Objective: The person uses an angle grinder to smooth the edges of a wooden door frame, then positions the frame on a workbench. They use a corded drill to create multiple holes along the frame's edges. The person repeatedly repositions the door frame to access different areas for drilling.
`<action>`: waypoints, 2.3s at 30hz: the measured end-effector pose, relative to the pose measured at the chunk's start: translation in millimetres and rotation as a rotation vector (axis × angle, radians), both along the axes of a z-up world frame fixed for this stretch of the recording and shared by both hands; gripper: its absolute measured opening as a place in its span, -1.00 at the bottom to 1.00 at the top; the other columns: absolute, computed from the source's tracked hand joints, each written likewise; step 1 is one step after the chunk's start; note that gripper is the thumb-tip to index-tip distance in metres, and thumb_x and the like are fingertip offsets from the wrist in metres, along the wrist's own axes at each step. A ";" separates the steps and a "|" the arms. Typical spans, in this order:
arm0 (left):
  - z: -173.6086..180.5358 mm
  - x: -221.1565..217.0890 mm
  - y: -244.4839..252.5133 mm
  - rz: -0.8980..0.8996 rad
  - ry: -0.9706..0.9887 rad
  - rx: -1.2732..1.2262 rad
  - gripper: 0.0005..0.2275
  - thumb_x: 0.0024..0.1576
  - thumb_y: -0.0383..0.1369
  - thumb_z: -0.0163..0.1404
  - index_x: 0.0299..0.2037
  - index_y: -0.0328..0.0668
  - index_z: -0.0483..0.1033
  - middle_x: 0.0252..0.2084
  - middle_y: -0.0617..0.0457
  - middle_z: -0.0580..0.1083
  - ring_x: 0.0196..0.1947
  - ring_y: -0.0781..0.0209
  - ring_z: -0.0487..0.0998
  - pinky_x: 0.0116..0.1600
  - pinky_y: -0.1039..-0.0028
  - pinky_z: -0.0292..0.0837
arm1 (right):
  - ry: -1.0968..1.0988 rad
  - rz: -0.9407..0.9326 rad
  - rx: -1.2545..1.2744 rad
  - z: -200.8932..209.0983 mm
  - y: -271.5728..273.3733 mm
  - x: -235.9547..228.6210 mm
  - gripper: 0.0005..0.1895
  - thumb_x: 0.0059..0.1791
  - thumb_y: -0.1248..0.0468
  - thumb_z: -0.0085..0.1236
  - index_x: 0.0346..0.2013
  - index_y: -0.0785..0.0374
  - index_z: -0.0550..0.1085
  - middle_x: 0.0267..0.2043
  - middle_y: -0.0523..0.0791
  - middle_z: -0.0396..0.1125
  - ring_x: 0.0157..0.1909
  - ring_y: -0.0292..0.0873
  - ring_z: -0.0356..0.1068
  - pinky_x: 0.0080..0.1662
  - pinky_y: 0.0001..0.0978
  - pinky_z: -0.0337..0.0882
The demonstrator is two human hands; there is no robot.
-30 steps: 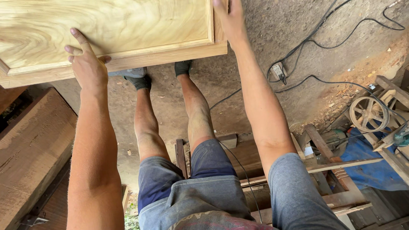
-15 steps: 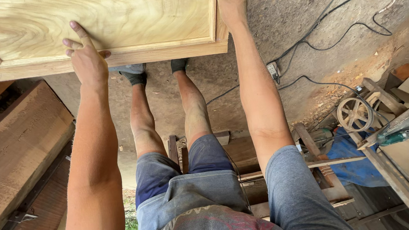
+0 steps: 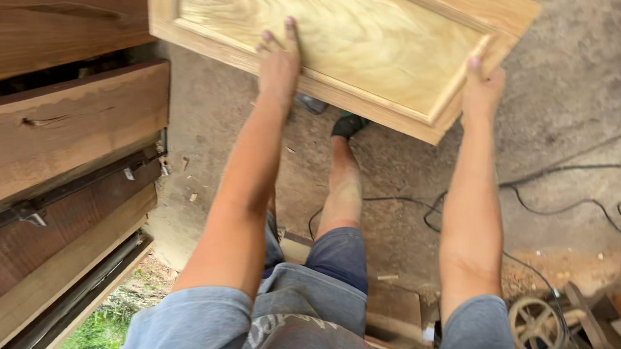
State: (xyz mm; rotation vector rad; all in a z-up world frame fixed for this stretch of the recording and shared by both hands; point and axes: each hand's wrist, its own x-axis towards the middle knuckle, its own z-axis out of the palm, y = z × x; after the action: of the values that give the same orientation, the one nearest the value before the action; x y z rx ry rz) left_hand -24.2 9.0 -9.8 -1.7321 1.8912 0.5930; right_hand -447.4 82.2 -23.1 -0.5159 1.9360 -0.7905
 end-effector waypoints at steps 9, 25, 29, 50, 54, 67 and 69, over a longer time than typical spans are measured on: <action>49.3 34.8 -30.7 0.221 0.287 0.222 -0.30 0.23 -0.25 0.06 0.53 -0.08 -0.06 0.08 -0.47 0.44 0.01 -0.44 0.53 0.09 0.00 0.50 | 0.591 0.237 -0.033 65.9 -9.2 63.6 -0.06 0.14 0.17 0.37 0.57 0.36 -0.06 0.56 0.24 -0.24 0.57 0.21 -0.17 0.50 0.13 0.02; -7.1 283.4 -160.9 0.502 0.709 0.139 -0.50 0.01 -0.25 0.37 0.06 -0.34 0.48 -0.04 -0.27 0.55 -0.01 -0.17 0.57 0.07 0.22 0.47 | 0.574 0.706 0.252 74.9 -102.8 314.6 0.28 -0.16 0.23 0.65 0.64 -0.05 -0.05 0.60 0.31 -0.51 0.62 0.40 -0.43 0.56 0.08 -0.17; -16.6 280.1 -149.6 0.448 0.758 -0.014 -0.56 0.00 -0.34 0.35 -0.01 -0.39 0.47 -0.05 -0.35 0.52 -0.03 -0.33 0.53 0.05 0.10 0.45 | 0.565 0.724 0.257 73.8 -105.9 318.7 0.28 -0.14 0.25 0.65 0.64 -0.03 -0.08 0.60 0.33 -0.53 0.62 0.42 -0.46 0.56 0.10 -0.21; -32.0 282.8 -140.5 0.412 0.523 0.082 -0.70 0.08 -0.36 0.25 -0.08 -0.35 0.48 -0.13 -0.30 0.53 -0.16 -0.29 0.58 -0.11 0.06 0.50 | 0.568 0.713 0.331 67.1 -103.5 337.2 0.33 -0.12 0.28 0.63 0.65 -0.09 -0.18 0.59 0.26 -0.67 0.61 0.44 -0.55 0.58 0.03 -0.14; -33.7 286.2 -145.2 0.313 0.484 0.108 -0.73 0.12 -0.32 0.22 -0.12 -0.34 0.50 -0.22 -0.31 0.54 -0.21 -0.30 0.58 -0.14 0.03 0.49 | 0.568 0.717 0.316 66.3 -101.8 336.1 0.34 -0.15 0.32 0.60 0.66 -0.08 -0.18 0.60 0.26 -0.67 0.62 0.44 -0.54 0.59 0.02 -0.14; -18.5 291.3 -151.2 0.244 0.506 0.064 -0.73 0.11 -0.29 0.22 -0.16 -0.34 0.50 -0.25 -0.25 0.55 -0.20 -0.28 0.56 -0.18 0.01 0.46 | 0.609 0.744 0.303 57.3 -96.5 331.4 0.37 -0.17 0.31 0.63 0.67 -0.05 -0.18 0.59 0.25 -0.69 0.61 0.44 -0.56 0.59 0.06 -0.20; -17.0 292.0 -151.9 0.239 0.500 0.068 -0.71 0.14 -0.28 0.22 -0.13 -0.36 0.49 -0.22 -0.25 0.55 -0.18 -0.28 0.57 -0.16 0.01 0.47 | 0.577 0.717 0.332 58.4 -96.7 333.9 0.36 -0.17 0.32 0.61 0.67 -0.05 -0.17 0.60 0.24 -0.69 0.61 0.44 -0.57 0.59 0.04 -0.18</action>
State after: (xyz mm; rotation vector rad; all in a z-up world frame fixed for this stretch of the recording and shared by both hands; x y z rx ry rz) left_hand 267.7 -142.9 -26.9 -1.9053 1.9550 1.2654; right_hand -113.5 -14.5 35.3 -1.2273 2.1012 0.1626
